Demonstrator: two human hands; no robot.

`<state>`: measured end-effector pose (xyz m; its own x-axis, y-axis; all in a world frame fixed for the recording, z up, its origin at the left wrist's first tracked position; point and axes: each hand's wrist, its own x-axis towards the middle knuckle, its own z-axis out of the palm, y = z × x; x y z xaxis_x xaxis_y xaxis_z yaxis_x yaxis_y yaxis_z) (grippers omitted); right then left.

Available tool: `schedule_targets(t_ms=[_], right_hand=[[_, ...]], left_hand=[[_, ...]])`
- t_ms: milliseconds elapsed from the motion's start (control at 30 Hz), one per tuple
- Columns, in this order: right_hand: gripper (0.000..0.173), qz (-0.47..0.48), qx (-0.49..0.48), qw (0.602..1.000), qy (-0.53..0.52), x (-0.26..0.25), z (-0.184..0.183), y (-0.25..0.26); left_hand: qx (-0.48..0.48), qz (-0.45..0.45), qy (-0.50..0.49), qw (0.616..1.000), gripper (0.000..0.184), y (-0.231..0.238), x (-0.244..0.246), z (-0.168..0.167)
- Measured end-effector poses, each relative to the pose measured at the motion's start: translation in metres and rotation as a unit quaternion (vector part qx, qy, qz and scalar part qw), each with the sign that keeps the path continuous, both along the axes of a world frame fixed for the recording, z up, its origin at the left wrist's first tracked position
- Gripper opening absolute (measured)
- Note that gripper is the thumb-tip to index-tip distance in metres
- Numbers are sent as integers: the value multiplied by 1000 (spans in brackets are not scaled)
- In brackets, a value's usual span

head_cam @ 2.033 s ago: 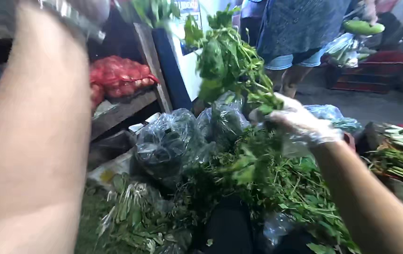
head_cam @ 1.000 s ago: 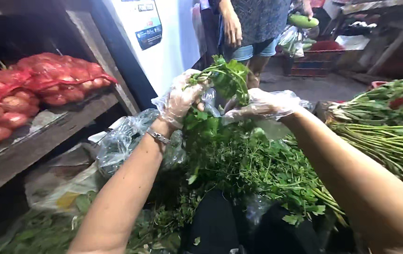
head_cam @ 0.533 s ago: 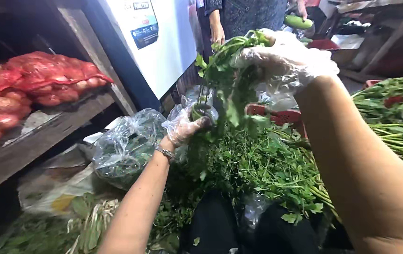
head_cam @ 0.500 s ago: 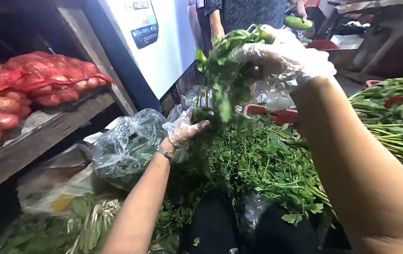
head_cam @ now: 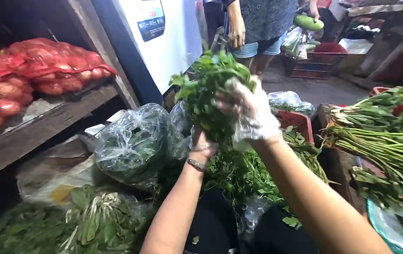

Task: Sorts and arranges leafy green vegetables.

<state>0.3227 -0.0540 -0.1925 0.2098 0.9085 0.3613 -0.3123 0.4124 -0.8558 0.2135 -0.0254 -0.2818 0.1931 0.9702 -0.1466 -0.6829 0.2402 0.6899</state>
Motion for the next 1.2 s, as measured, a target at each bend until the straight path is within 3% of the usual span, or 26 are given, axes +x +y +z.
schedule_targets(t_ms=[133, 267, 333, 433, 500, 533, 600, 667, 700, 800, 867, 967, 1067, 1133, 1200], right_hand=[[27, -4, -165, 986, 13, 13, -42, -26], [15, 38, -207, 977, 35, 26, -75, -20], [17, 37, -232, 972, -18, 30, -80, -24], [45, -20, -190, 971, -142, 55, -90, -39], [31, -73, -186, 961, -189, 60, -100, -57], [26, -23, -228, 949, -218, 53, -102, -68], [38, 168, -297, 908, -242, 27, -114, -83], [62, 243, -308, 900, -189, 3, -128, -75], [62, 221, -302, 918, -133, -4, -131, -66], [53, 90, -240, 962, 100, 1, -126, -31], [49, -22, -232, 946, 224, 11, -116, -17], [33, -127, -250, 937, 209, 20, -99, -18], [26, -78, -271, 947, 152, 36, -97, -24], [25, -24, -289, 951, 109, 51, -100, -32], [23, 14, -296, 954, 53, 65, -109, -40]], left_hand=[[-41, 71, -94, 992, 42, 7, -10, 20], [93, 42, -86, 991, 38, 14, -11, 14], [102, 48, -18, 993, 36, 14, -10, 18], [56, 117, 19, 991, 25, 16, -10, 28], [71, 175, -34, 981, 34, 22, -14, 25], [86, 192, -60, 976, 41, 25, -14, 23], [98, 214, -86, 968, 45, 22, -5, 21], [80, 230, -87, 966, 42, 10, 10, 17], [65, 228, -84, 968, 42, 4, 17, 12], [9, 211, -80, 974, 39, -10, 27, -5], [-11, 183, -81, 980, 33, -20, 23, -17], [-5, 113, -95, 989, 34, -32, 12, -34], [7, 47, -116, 992, 42, -32, 0, -49], [22, 29, -35, 999, 46, -32, -8, -53], [31, 51, 181, 982, 37, -32, -7, -41]])
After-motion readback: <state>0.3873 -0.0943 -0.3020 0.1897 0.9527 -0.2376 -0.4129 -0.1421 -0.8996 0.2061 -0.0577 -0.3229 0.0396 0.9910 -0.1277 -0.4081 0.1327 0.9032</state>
